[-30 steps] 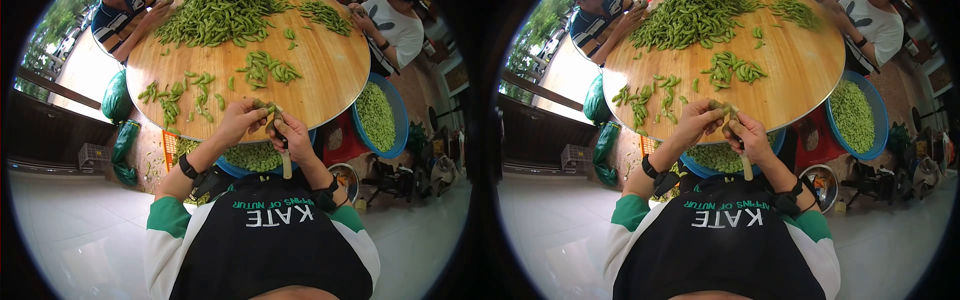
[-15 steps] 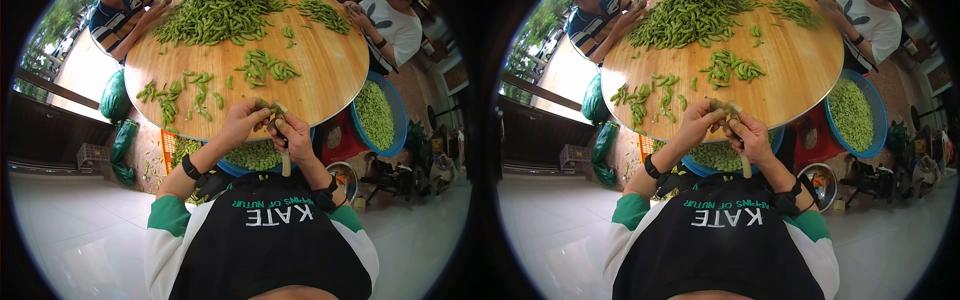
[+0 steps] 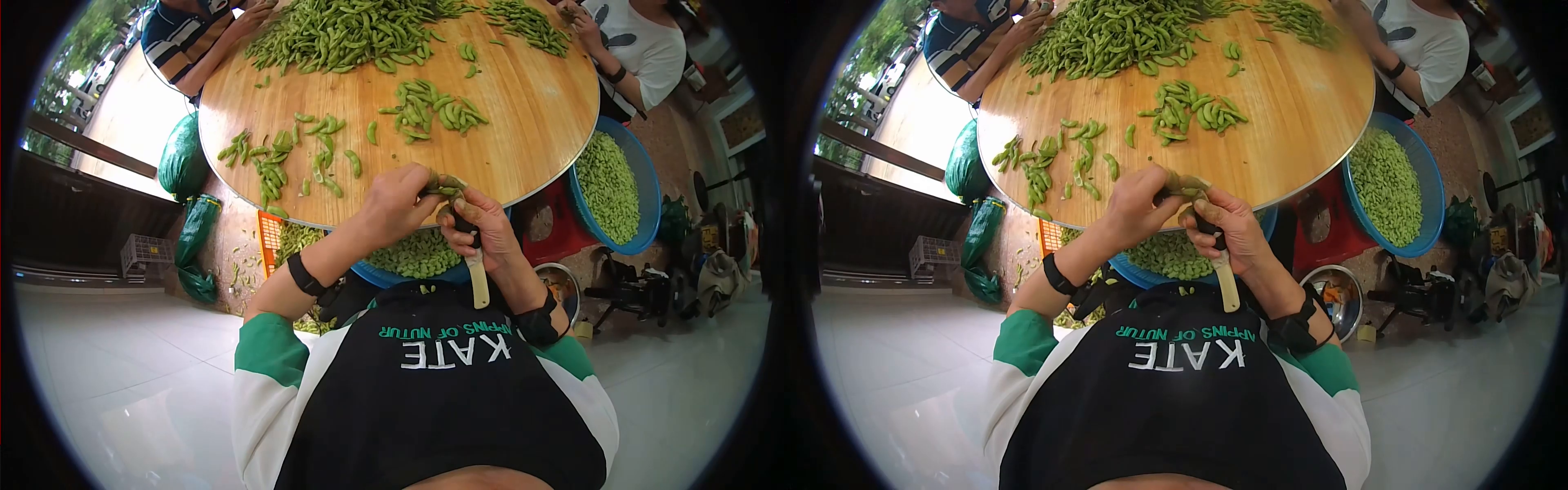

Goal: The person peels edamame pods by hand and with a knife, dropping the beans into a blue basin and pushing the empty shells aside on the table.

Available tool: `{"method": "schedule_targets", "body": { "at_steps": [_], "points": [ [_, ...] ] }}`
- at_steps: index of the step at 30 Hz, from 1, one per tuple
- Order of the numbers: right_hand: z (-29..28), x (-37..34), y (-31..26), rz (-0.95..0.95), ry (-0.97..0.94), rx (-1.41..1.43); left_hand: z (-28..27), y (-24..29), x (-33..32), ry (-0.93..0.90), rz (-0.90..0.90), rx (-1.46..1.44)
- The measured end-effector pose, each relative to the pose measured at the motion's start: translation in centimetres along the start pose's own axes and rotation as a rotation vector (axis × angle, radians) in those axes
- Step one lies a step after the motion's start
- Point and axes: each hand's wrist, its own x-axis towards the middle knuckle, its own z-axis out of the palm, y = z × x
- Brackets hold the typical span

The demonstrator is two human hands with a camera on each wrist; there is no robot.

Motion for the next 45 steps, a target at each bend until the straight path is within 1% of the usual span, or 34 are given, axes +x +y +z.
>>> {"method": "schedule_targets", "body": {
  "at_steps": [2,6,8,9,11,12,13,14,15,16,17,18,20,22,24,25,27,29,30,31,32,33,34,35,36,38,39,40,41,42,44,45],
  "points": [
    [-0.2,0.2,0.1,0.017,0.016,0.052,-0.2,0.3,0.0,0.099,0.323,0.335],
    [-0.3,0.1,0.2,0.044,0.029,0.154,-0.8,0.3,0.4,0.032,0.334,0.326],
    [-0.4,-0.1,0.3,0.041,0.023,0.164,-1.0,-0.1,0.7,-0.038,0.294,0.148],
    [-0.3,-0.1,0.3,0.033,0.015,0.173,-1.0,-0.1,0.7,-0.038,0.293,0.148],
    [0.0,-0.4,0.3,0.017,0.016,0.162,-1.1,-0.1,1.0,-0.056,0.24,0.007],
    [0.2,-0.4,0.2,0.0,0.014,0.152,-1.0,-0.1,1.0,-0.053,0.242,0.009],
    [0.5,-0.5,0.2,0.001,0.013,0.151,-0.9,-0.1,0.9,-0.074,0.124,-0.123],
    [0.8,-0.6,0.2,-0.059,0.045,0.042,-0.8,-0.1,0.7,-0.096,0.004,-0.256],
    [1.0,-0.7,0.2,-0.118,0.078,-0.069,-0.6,-0.1,0.6,-0.097,0.002,-0.256],
    [0.9,-0.7,0.4,-0.118,0.078,-0.069,-0.3,-0.1,0.5,-0.14,-0.194,-0.438],
    [0.6,-0.7,0.6,-0.236,0.086,-0.337,-0.1,-0.2,0.6,-0.182,-0.392,-0.618],
    [0.4,-0.7,0.7,-0.353,0.093,-0.606,0.1,-0.2,0.5,-0.18,-0.391,-0.618],
    [0.1,-0.8,0.3,-0.327,0.084,-0.618,0.7,-0.3,0.4,-0.137,-0.376,-0.781],
    [-0.1,-0.8,0.3,-0.302,0.075,-0.628,1.4,-0.4,0.1,-0.115,-0.372,-0.766],
    [-0.4,-1.0,1.0,-0.291,0.118,-0.768,2.1,-0.3,-0.2,-0.09,-0.371,-0.748],
    [-0.5,-1.0,1.4,-0.289,0.115,-0.77,2.6,-0.3,-0.3,-0.068,-0.37,-0.788],
    [-0.6,-1.0,2.1,-0.327,0.178,-0.886,3.2,-0.5,-0.4,-0.044,-0.373,-0.827],
    [-0.7,-1.1,2.1,-0.324,0.186,-0.881,3.5,-0.7,-0.5,-0.034,-0.417,-0.691],
    [-0.7,-1.1,1.9,-0.324,0.196,-0.877,3.2,-0.7,-0.5,-0.035,-0.416,-0.69],
    [-0.8,-1.3,1.5,-0.325,0.197,-0.876,2.8,-0.7,-0.6,-0.062,-0.346,-0.53],
    [-0.8,-1.7,0.9,-0.289,0.159,-0.78,2.4,-0.7,-0.7,-0.088,-0.277,-0.369],
    [-0.9,-1.8,0.5,-0.252,0.12,-0.684,2.4,-0.7,-1.1,-0.088,-0.279,-0.368],
    [-0.9,-1.9,0.4,-0.253,0.119,-0.683,2.6,-0.8,-1.5,-0.04,-0.208,-0.359],
    [-0.9,-2.0,0.4,-0.219,0.143,-0.607,2.7,-0.8,-1.8,0.008,-0.135,-0.35],
    [-0.9,-2.0,0.3,-0.186,0.166,-0.531,2.6,-0.6,-1.7,0.007,-0.133,-0.348],
    [-1.3,-1.5,0.3,-0.208,0.196,-0.476,2.4,-0.1,-1.6,0.116,-0.076,-0.241],
    [-1.4,-1.3,0.3,-0.226,0.227,-0.421,2.5,-0.4,-1.5,0.114,-0.078,-0.239],
    [-1.4,-1.1,0.3,-0.228,0.225,-0.42,2.7,-1.2,-1.0,0.105,-0.112,-0.148],
    [-1.3,-1.0,0.2,-0.244,0.233,-0.354,3.0,-2.0,-0.5,0.098,-0.145,-0.057],
    [-1.1,-0.8,0.1,-0.258,0.238,-0.29,3.5,-2.9,0.4,0.104,-0.143,-0.056],
    [-1.0,-0.8,-0.2,-0.284,0.214,-0.311,4.5,-4.5,2.2,0.203,0.186,0.119],
    [-1.0,-0.9,-0.3,-0.308,0.196,-0.324,4.6,-4.9,2.1,0.209,0.187,0.122]
  ]
}}
